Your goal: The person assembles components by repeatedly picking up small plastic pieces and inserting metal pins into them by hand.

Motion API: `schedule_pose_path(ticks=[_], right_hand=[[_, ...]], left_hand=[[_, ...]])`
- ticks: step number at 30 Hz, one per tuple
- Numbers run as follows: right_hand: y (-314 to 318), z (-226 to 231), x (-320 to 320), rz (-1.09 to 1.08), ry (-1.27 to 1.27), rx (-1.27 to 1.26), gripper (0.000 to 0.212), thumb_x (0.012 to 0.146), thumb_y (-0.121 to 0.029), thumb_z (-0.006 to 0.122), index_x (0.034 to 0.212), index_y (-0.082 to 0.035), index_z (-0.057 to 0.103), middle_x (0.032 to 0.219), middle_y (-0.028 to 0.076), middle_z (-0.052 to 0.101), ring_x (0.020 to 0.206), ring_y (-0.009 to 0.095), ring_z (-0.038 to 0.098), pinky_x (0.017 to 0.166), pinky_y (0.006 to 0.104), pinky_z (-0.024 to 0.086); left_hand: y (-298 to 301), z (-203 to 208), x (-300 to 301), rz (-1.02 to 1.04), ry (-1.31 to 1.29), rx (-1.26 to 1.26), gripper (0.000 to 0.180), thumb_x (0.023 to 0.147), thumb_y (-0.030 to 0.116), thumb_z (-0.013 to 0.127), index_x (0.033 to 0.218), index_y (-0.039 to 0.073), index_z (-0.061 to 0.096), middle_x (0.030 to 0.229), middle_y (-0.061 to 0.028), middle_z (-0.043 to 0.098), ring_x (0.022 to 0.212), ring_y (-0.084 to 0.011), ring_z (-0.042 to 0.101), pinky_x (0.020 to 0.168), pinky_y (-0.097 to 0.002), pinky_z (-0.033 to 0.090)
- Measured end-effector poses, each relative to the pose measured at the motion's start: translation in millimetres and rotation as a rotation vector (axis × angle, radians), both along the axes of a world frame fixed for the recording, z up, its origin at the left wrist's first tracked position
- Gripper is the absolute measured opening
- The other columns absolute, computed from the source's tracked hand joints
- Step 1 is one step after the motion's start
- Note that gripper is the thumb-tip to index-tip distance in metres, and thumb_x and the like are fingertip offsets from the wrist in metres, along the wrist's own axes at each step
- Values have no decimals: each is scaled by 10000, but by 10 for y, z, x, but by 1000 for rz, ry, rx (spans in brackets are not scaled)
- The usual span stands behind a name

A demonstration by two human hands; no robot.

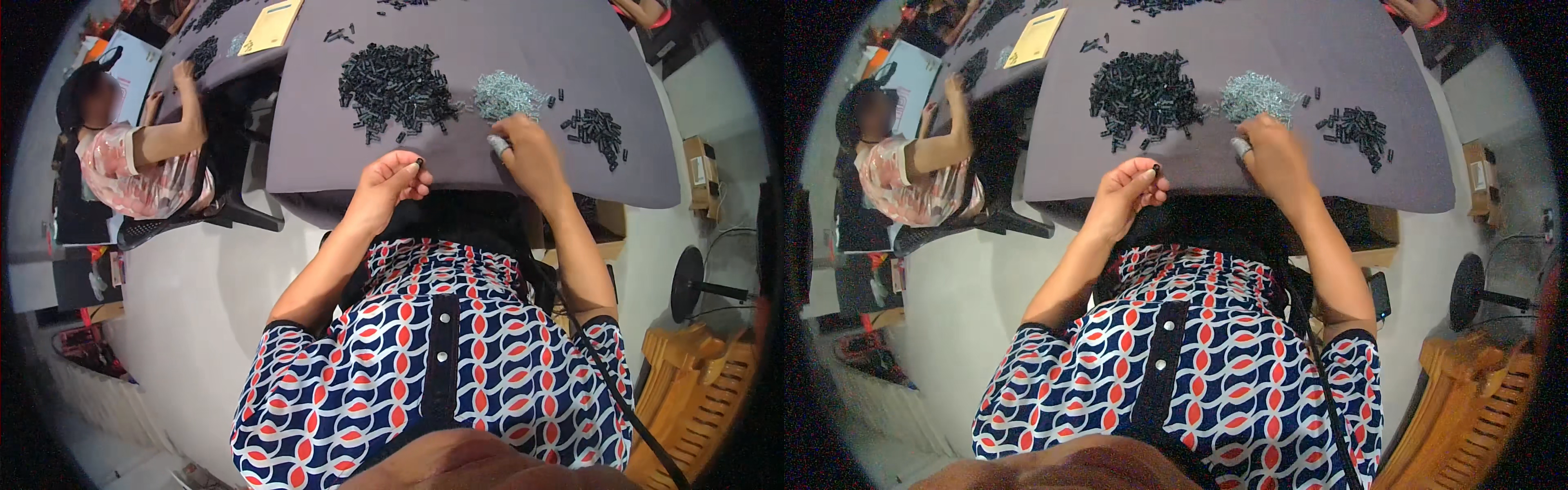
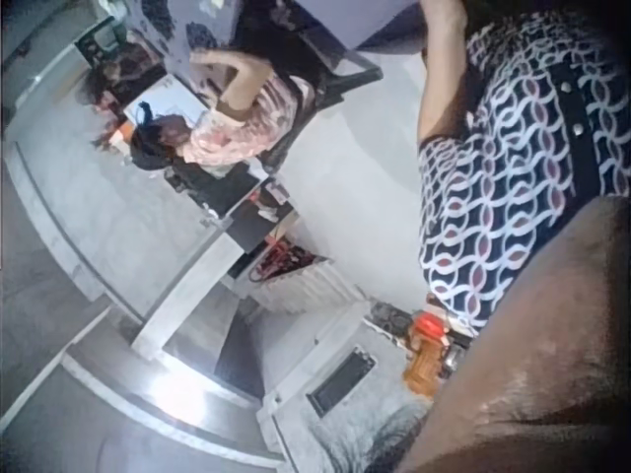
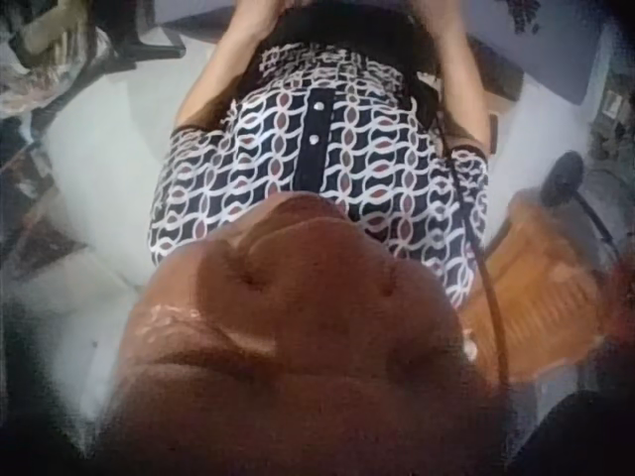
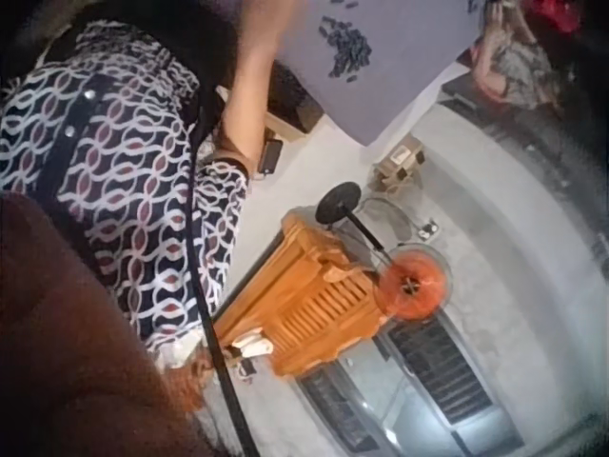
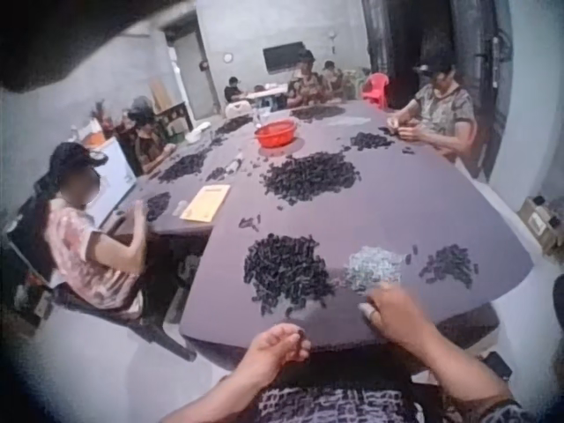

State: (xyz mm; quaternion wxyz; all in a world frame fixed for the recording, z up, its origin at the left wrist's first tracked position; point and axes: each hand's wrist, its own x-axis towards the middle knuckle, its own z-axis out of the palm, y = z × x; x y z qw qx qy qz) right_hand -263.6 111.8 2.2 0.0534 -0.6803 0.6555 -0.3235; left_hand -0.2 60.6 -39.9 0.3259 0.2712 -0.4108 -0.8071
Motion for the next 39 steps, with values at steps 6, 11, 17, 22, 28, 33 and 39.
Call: schedule_pose_path(ticks=[6, 11, 17, 22, 28, 33, 39], right_hand=[[-65, -133, 22, 16, 182, 0, 160, 769, -14, 648, 923, -46, 619, 908, 134, 596, 915, 342, 597, 789, 459, 485], [-38, 26, 122, 91, -69, 64, 187, 793, -4, 640, 975, -36, 608, 903, 131, 621, 867, 316, 625, 765, 400, 498], [-160, -54, 183, 183, -428, 192, 208, 848, -10, 660, 1053, -22, 630, 915, 66, 678, 792, 152, 650, 701, 286, 514], [-179, 1, 270, 236, -870, 363, 127, 885, -35, 656, 1006, 0, 652, 904, 16, 668, 822, 93, 629, 693, 248, 512], [-228, -131, 87, 128, -241, 20, 255, 843, -32, 645, 1097, -27, 647, 932, 93, 678, 813, 218, 665, 731, 333, 524], [-305, 46, 361, 79, 55, -17, 264, 791, -66, 662, 1055, -62, 653, 913, 138, 622, 897, 356, 631, 797, 434, 508], [-546, -111, 514, 81, 205, 108, 169, 777, -58, 670, 938, -48, 619, 892, 128, 604, 860, 352, 620, 745, 461, 492]], left_hand=[[-10, 0, 43, 28, -44, -7, 111, 993, 111, 572, 1063, 29, 600, 892, -83, 699, 730, -120, 650, 647, -221, 516], [15, 34, 16, 19, -54, -11, 108, 987, 99, 576, 1066, 30, 602, 901, -86, 701, 741, -121, 656, 652, -218, 518], [16, 14, 43, 2, -47, -22, 125, 986, 81, 570, 1092, 25, 606, 914, -103, 703, 743, -126, 658, 660, -218, 534], [28, 25, 71, 13, -51, -39, 121, 980, 85, 579, 1082, 25, 603, 924, -95, 706, 749, -124, 660, 666, -218, 524], [17, 2, 67, 39, -44, -33, 132, 990, 80, 561, 1092, 11, 606, 915, -112, 701, 732, -131, 656, 645, -219, 537], [-6, -38, 95, 55, -20, -21, 134, 985, 115, 587, 1086, 29, 604, 912, -90, 711, 742, -117, 664, 665, -216, 529], [-12, 24, 119, 81, -29, -79, 132, 984, 112, 586, 1085, 30, 608, 922, -89, 712, 752, -120, 664, 686, -227, 533]])
